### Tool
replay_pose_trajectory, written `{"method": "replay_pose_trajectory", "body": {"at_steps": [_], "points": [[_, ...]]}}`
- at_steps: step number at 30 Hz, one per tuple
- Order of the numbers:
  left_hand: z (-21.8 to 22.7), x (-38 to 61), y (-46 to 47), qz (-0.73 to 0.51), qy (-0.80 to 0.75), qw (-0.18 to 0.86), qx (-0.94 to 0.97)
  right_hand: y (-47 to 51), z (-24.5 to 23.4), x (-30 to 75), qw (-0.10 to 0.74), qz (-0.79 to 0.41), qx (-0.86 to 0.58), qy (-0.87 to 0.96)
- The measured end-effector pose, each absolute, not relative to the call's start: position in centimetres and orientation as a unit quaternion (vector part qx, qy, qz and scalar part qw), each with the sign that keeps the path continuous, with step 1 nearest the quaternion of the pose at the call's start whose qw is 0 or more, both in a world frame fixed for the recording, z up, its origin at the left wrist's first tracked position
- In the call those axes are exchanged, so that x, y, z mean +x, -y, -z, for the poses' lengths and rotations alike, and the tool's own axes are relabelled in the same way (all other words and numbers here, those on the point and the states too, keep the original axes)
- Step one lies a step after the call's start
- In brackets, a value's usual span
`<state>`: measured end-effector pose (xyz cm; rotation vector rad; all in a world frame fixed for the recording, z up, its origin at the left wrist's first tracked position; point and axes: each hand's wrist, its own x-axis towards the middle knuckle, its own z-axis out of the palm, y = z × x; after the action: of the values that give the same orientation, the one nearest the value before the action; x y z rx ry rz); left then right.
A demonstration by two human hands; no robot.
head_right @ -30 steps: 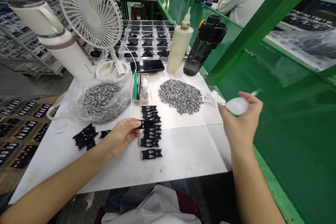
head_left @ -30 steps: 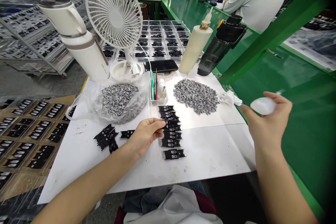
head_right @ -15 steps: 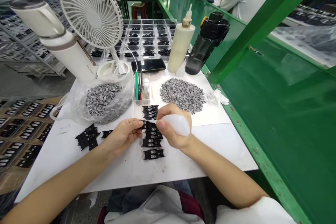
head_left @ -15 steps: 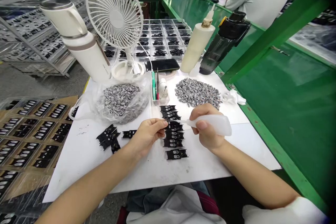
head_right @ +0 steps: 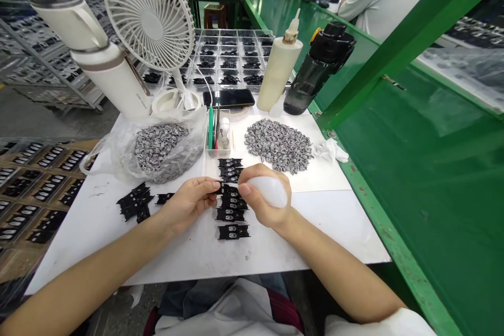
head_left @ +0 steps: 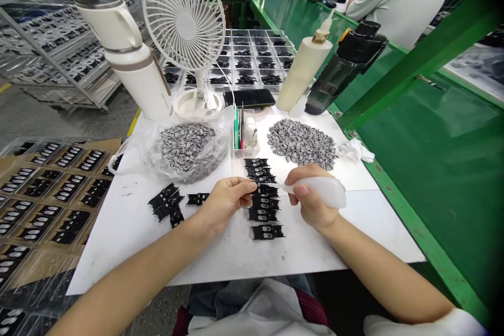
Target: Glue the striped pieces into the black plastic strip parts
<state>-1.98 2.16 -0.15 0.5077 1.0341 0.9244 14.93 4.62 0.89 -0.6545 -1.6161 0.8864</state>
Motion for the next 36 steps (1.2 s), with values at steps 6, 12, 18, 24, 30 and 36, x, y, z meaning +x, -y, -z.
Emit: {"method": "replay_pose_trajectory", "body": {"at_steps": [6, 12, 18, 24, 30, 36], "points": [[0.05, -1.94, -2.11, -0.42, -0.476, 0.737, 0.23, -4.59, -0.94, 14.81, 0.559, -0.37, -0.281, 0.686], [-0.16, -1.98, -2.0, -0.415, -0.477, 0.739, 0.234, -4.52, -1.11, 14.79, 0.554, -0.37, -0.283, 0.69], [-0.27, -1.92, -1.96, -0.417, -0.476, 0.739, 0.23, -4.41, -1.46, 14.72, 0.543, -0.355, -0.282, 0.706], [-0.23, -1.91, -2.06, -0.418, -0.476, 0.739, 0.228, -4.4, -1.42, 14.83, 0.541, -0.344, -0.286, 0.712], [-0.11, -1.97, -2.04, -0.419, -0.469, 0.742, 0.232, -4.44, -1.6, 14.81, 0.548, -0.349, -0.296, 0.701], [-0.03, -2.0, -1.98, -0.419, -0.469, 0.741, 0.233, -4.54, -1.19, 15.35, 0.528, -0.327, -0.345, 0.704]]}}
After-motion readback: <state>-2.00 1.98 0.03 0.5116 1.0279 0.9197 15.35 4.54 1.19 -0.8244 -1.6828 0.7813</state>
